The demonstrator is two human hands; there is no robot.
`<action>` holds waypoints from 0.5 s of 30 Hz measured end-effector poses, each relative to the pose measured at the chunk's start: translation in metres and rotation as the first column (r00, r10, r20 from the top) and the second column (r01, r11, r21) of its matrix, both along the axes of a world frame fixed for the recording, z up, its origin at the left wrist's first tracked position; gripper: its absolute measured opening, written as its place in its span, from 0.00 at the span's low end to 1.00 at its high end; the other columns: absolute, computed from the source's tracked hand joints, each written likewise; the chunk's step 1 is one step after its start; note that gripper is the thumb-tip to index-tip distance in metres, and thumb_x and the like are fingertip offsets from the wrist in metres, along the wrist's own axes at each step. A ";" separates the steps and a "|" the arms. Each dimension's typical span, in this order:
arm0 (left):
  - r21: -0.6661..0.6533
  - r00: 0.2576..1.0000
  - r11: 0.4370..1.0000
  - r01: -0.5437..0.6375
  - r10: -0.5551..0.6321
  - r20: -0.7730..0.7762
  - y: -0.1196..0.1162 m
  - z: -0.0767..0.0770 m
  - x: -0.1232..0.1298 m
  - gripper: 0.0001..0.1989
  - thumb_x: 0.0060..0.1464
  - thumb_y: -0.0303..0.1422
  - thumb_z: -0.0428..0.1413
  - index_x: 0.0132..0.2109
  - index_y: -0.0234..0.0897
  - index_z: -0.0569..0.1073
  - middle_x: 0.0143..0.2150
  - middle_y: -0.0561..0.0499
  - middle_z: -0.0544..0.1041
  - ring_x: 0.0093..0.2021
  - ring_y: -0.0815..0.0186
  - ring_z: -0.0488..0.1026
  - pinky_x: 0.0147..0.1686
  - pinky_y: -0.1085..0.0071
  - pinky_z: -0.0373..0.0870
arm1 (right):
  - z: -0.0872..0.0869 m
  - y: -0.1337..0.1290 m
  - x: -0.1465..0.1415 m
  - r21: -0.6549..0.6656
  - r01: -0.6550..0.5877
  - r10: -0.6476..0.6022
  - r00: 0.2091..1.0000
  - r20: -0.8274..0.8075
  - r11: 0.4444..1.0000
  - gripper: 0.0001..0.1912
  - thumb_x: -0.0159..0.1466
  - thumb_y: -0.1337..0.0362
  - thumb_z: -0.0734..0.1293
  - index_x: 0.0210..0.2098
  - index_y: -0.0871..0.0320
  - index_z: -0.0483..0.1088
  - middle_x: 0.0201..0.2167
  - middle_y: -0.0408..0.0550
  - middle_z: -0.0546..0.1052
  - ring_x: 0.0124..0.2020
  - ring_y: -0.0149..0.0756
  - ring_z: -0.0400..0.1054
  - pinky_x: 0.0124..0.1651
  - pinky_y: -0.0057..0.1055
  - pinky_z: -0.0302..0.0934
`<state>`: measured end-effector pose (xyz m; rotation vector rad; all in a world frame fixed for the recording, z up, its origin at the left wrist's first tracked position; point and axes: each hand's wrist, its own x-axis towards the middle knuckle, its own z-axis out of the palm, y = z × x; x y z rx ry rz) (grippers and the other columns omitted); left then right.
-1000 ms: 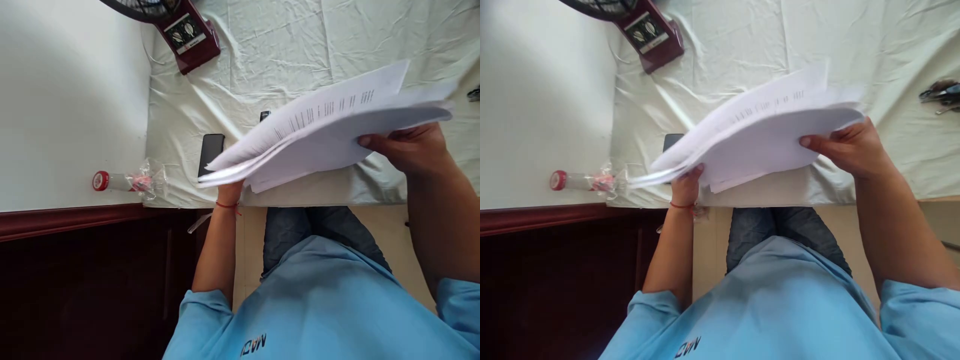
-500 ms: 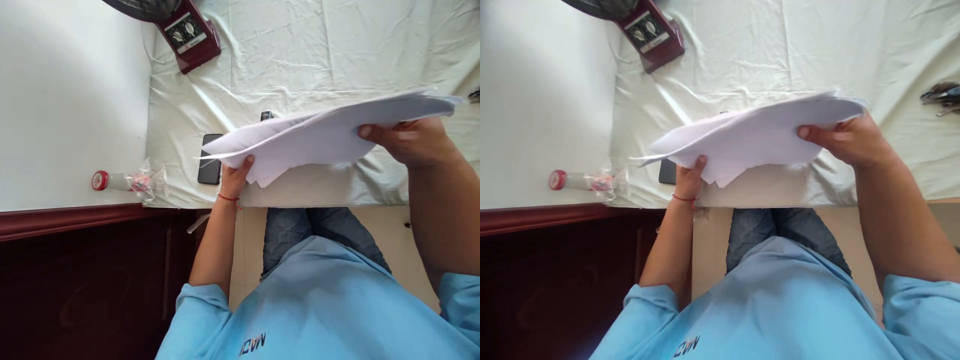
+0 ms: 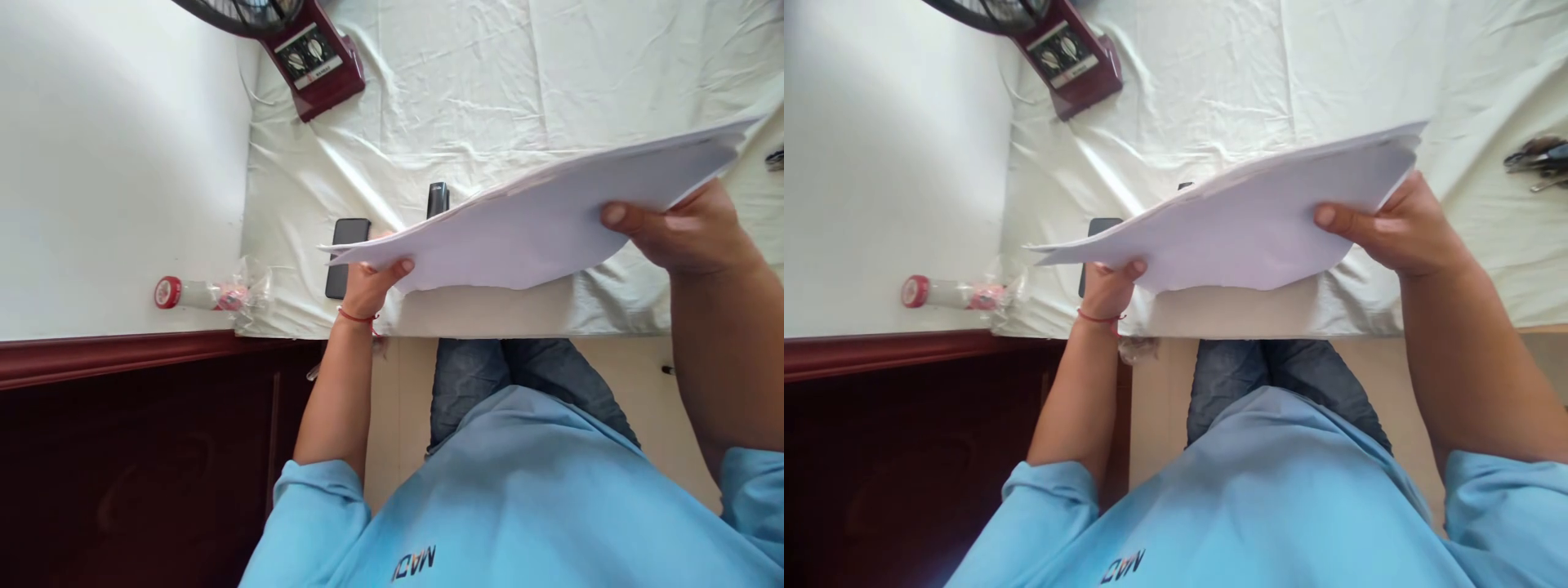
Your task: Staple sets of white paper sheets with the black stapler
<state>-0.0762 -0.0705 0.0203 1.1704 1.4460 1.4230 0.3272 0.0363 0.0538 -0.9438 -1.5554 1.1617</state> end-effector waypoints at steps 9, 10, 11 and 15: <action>-0.054 0.991 0.990 0.131 -0.132 -0.026 -0.004 -0.015 0.018 0.37 0.39 0.49 0.79 0.53 0.36 0.81 0.52 0.42 0.85 0.57 0.53 0.82 0.62 0.55 0.80 | 0.001 -0.008 0.003 -0.164 0.003 -0.001 1.000 0.012 0.986 0.35 0.46 0.50 0.88 0.50 0.56 0.81 0.53 0.48 0.84 0.58 0.48 0.78 0.66 0.57 0.75; -0.058 0.988 0.987 0.147 -0.149 -0.041 -0.005 -0.012 0.018 0.37 0.39 0.49 0.79 0.53 0.36 0.81 0.53 0.42 0.85 0.57 0.52 0.82 0.62 0.54 0.80 | 0.001 -0.009 0.004 -0.200 0.023 -0.010 0.998 0.062 0.979 0.36 0.46 0.51 0.88 0.51 0.57 0.80 0.53 0.48 0.84 0.59 0.49 0.77 0.67 0.57 0.74; -0.058 0.985 0.986 0.159 -0.162 -0.056 -0.006 -0.008 0.019 0.36 0.39 0.49 0.79 0.53 0.36 0.82 0.52 0.42 0.85 0.56 0.52 0.82 0.61 0.54 0.80 | 0.001 -0.011 0.004 -0.221 0.050 -0.028 0.994 0.101 0.974 0.36 0.46 0.51 0.88 0.50 0.57 0.80 0.52 0.48 0.84 0.60 0.50 0.77 0.67 0.58 0.74; -0.006 0.979 0.990 0.142 -0.141 -0.145 -0.011 0.016 0.019 0.30 0.41 0.51 0.78 0.45 0.37 0.84 0.45 0.45 0.85 0.47 0.56 0.82 0.52 0.56 0.82 | 0.012 -0.012 0.002 -0.151 0.160 -0.143 0.983 0.117 0.976 0.35 0.42 0.45 0.88 0.41 0.59 0.80 0.46 0.47 0.84 0.57 0.50 0.78 0.67 0.55 0.74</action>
